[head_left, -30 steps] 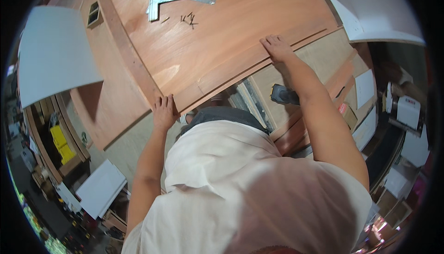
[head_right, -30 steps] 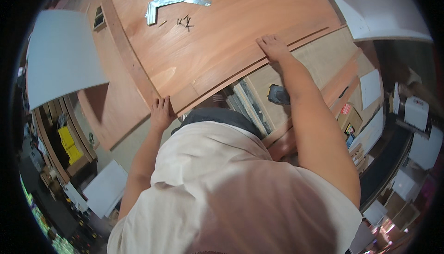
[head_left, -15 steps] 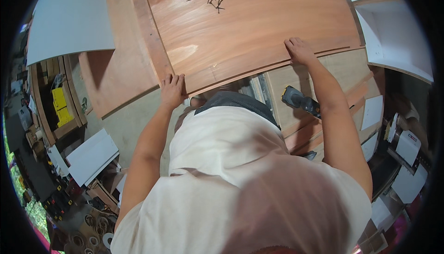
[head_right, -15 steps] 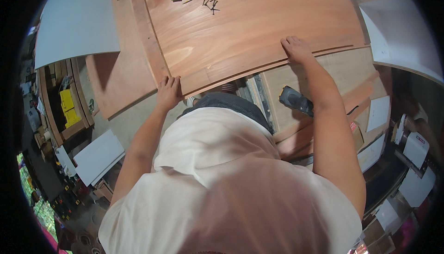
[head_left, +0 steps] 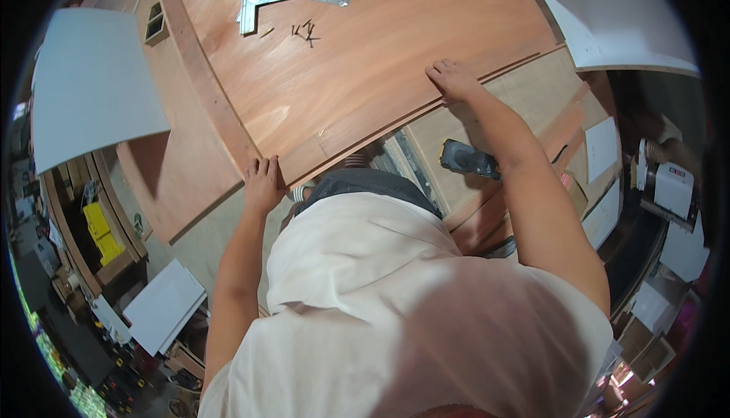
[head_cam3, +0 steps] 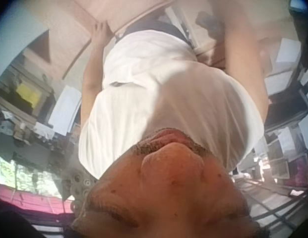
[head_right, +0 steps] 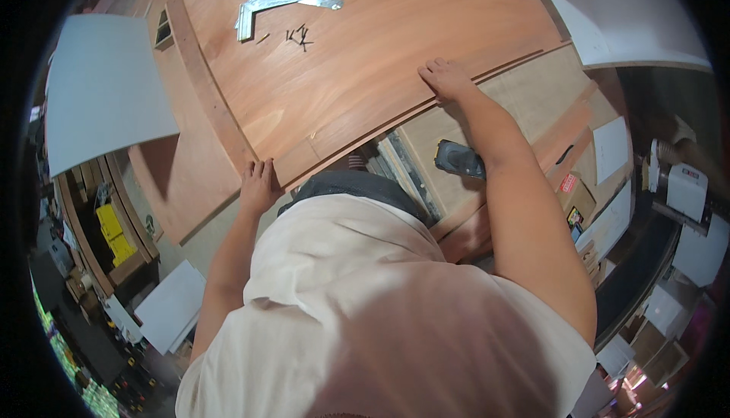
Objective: The person uses a cordless drill to fasten screws into wooden boards and strips on a workbench, aligning pieces and securing them together. They repeatedly position wood, insert screws, and drive them in, assembling a larger wooden structure.
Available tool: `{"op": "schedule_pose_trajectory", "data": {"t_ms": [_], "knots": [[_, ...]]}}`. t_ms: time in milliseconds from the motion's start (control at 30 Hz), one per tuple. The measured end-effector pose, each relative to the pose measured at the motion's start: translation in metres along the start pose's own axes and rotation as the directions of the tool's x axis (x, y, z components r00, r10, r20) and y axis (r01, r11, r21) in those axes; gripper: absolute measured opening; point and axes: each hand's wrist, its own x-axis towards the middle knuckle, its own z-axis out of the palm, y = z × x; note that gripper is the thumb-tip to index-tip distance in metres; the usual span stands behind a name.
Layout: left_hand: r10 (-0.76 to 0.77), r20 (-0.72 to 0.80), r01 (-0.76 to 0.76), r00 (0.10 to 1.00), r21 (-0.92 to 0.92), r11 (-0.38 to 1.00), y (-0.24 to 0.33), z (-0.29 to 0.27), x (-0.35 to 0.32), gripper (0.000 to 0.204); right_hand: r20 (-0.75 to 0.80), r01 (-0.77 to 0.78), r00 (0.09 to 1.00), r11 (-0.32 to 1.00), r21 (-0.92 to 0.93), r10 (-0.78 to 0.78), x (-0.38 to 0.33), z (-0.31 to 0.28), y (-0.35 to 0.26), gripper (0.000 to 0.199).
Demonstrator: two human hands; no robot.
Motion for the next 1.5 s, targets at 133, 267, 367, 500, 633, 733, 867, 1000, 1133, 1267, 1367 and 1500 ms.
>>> {"op": "schedule_pose_trajectory", "data": {"t_ms": [133, 267, 367, 500, 633, 733, 867, 1000, 1133, 1267, 1367, 1500], "knots": [[0.021, -0.026, -0.020, 0.999, 0.020, 1.000, -0.002, 0.008, -0.001, 0.092, 0.022, -0.011, 1.000, 1.000, 0.006, 0.011, 0.000, -0.005, -0.003, 0.077], [0.022, -0.013, -0.021, 1.000, 0.042, 0.999, 0.000, 0.006, 0.001, 0.093, -0.007, -0.022, 1.000, 1.000, 0.009, 0.023, -0.002, -0.002, -0.003, 0.068], [0.019, 0.017, -0.019, 1.000, 0.042, 0.999, -0.001, 0.006, 0.001, 0.093, -0.010, -0.035, 0.999, 0.999, -0.006, 0.035, -0.001, 0.005, -0.002, 0.065], [0.000, 0.042, -0.002, 0.999, 0.043, 0.999, 0.001, 0.004, 0.003, 0.092, -0.010, -0.022, 1.000, 1.000, 0.010, 0.022, 0.000, 0.002, -0.001, 0.064], [-0.010, 0.038, 0.009, 0.999, 0.024, 1.000, 0.005, 0.001, 0.003, 0.092, -0.006, -0.020, 1.000, 1.000, -0.005, 0.020, 0.002, 0.001, 0.000, 0.061], [-0.002, 0.039, 0.001, 0.999, 0.022, 1.000, 0.003, 0.003, 0.000, 0.092, -0.041, -0.006, 0.999, 1.000, -0.007, 0.005, 0.003, 0.004, 0.001, 0.059], [0.001, 0.057, -0.001, 0.998, 0.005, 1.000, 0.004, 0.000, 0.001, 0.091, 0.000, -0.020, 1.000, 0.998, -0.060, 0.020, 0.004, 0.001, -0.002, 0.055], [0.002, 0.066, -0.003, 0.998, 0.017, 1.000, 0.007, -0.003, 0.002, 0.090, -0.002, -0.039, 0.999, 0.996, -0.077, 0.039, 0.002, 0.000, -0.003, 0.051], [0.010, 0.064, -0.016, 0.998, 0.083, 0.996, 0.006, 0.002, 0.001, 0.093, -0.059, -0.081, 0.995, 0.994, -0.073, 0.077, 0.004, 0.018, -0.004, 0.045], [0.031, 0.088, -0.047, 0.996, 0.187, 0.981, 0.002, 0.007, 0.005, 0.096, 0.000, -0.125, 0.992, 0.982, -0.140, 0.126, 0.000, 0.016, -0.008, 0.036], [-0.037, 0.089, 0.017, 0.995, 0.219, 0.976, -0.002, 0.012, -0.007, 0.098, 0.088, -0.166, 0.981, 0.982, -0.087, 0.174, 0.016, -0.009, -0.030, 0.038], [0.028, 0.060, -0.042, 0.998, 0.253, 0.966, -0.001, 0.017, 0.010, 0.099, 0.128, -0.379, 0.901, 0.895, -0.236, 0.415, 0.031, 0.010, -0.043, 0.038]]}}
